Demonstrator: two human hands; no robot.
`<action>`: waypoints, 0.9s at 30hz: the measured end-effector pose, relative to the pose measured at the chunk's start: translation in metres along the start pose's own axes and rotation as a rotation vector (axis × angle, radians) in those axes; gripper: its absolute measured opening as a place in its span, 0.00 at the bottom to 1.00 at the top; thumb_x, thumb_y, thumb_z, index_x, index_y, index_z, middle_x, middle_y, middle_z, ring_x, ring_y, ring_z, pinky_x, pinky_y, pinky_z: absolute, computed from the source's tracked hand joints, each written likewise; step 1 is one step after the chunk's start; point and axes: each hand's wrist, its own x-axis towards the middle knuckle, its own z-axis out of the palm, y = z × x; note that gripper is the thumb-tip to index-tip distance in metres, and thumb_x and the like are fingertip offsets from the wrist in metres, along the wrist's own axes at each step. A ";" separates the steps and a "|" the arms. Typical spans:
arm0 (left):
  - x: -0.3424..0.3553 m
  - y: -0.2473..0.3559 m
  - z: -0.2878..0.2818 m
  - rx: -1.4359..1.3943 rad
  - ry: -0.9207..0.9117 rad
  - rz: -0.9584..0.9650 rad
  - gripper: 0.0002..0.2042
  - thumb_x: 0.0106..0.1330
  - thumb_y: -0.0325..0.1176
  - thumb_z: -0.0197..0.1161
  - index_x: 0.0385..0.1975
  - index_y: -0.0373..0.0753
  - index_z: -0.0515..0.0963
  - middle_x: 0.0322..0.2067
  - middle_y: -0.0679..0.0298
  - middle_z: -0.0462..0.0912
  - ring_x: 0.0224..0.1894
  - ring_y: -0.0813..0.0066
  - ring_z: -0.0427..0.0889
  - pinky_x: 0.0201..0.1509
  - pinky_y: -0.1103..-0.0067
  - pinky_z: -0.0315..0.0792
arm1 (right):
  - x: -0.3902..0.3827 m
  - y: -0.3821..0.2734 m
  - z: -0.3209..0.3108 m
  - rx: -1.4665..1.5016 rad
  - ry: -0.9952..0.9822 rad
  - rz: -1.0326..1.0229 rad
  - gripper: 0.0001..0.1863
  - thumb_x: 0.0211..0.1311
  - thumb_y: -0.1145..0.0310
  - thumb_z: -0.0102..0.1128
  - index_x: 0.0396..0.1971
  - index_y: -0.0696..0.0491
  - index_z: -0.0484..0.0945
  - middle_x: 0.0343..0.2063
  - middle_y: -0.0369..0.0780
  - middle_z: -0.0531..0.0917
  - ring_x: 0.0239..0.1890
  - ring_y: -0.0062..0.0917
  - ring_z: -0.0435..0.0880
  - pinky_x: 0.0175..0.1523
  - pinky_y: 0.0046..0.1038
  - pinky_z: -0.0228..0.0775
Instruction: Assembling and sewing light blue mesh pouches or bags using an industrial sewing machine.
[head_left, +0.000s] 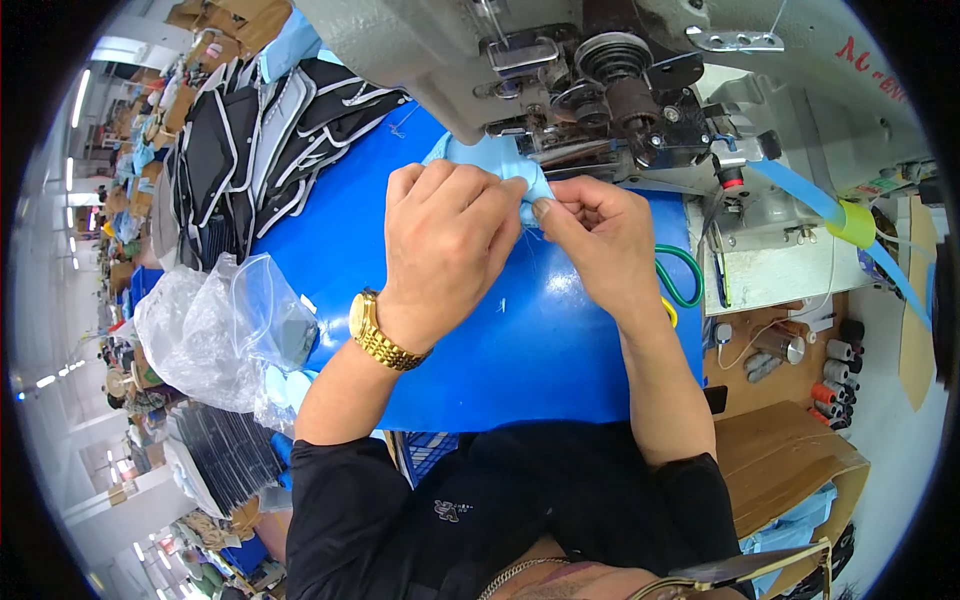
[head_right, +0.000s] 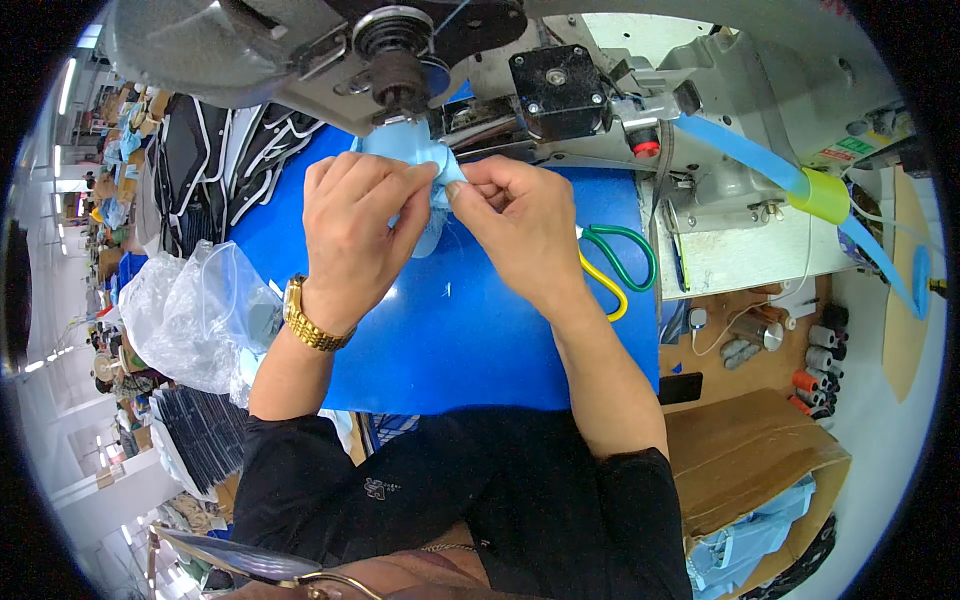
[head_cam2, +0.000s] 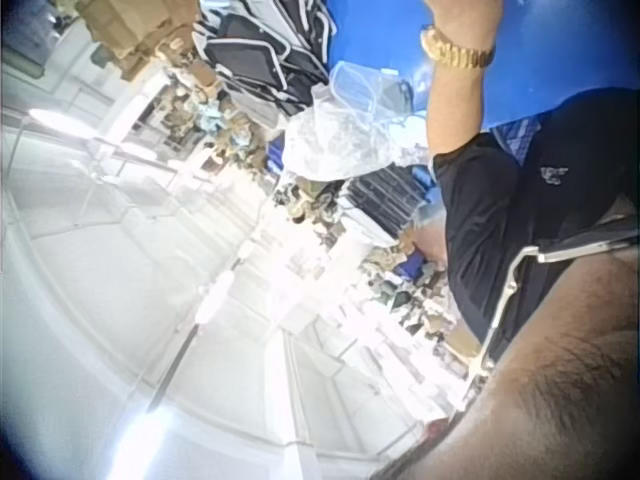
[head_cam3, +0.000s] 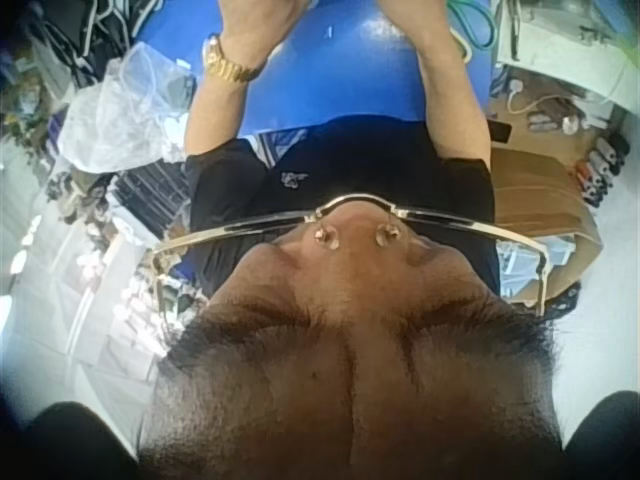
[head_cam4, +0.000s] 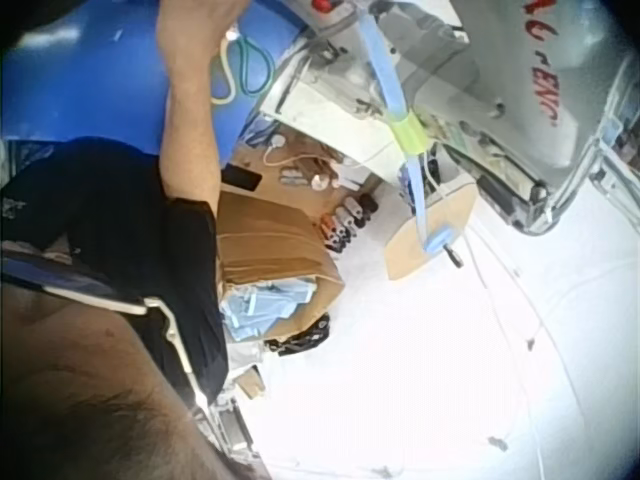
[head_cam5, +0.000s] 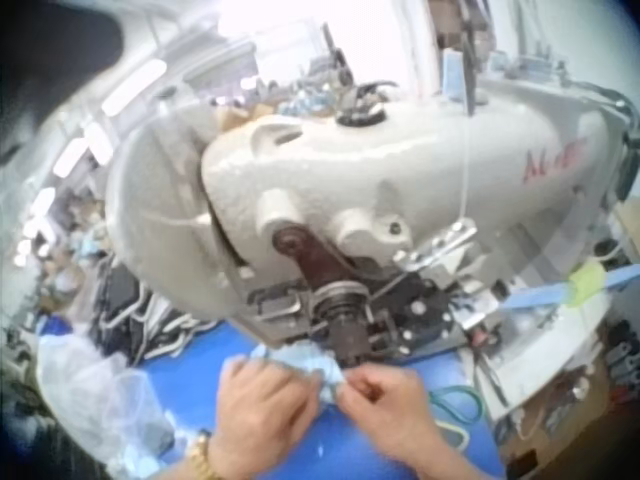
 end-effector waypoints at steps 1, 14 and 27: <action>0.001 0.001 0.000 0.000 0.027 0.006 0.08 0.51 0.26 0.67 0.32 0.42 0.81 0.26 0.70 0.76 0.32 0.72 0.73 0.39 0.73 0.62 | 0.002 0.000 0.000 -0.039 0.011 -0.016 0.07 0.56 0.71 0.64 0.32 0.59 0.84 0.20 0.36 0.83 0.22 0.12 0.77 0.28 0.17 0.69; 0.006 0.012 0.002 0.077 0.015 -0.098 0.07 0.52 0.28 0.66 0.32 0.43 0.82 0.24 0.70 0.75 0.31 0.71 0.72 0.36 0.72 0.59 | 0.005 -0.007 0.005 -0.213 0.102 -0.039 0.07 0.58 0.72 0.63 0.31 0.61 0.83 0.19 0.35 0.83 0.21 0.11 0.79 0.28 0.15 0.70; 0.006 0.025 0.008 0.067 0.003 -0.237 0.07 0.54 0.28 0.65 0.33 0.43 0.83 0.25 0.68 0.78 0.31 0.69 0.74 0.37 0.72 0.59 | 0.004 -0.009 0.006 -0.292 0.114 -0.099 0.08 0.57 0.72 0.62 0.27 0.62 0.82 0.18 0.37 0.83 0.20 0.12 0.79 0.27 0.16 0.69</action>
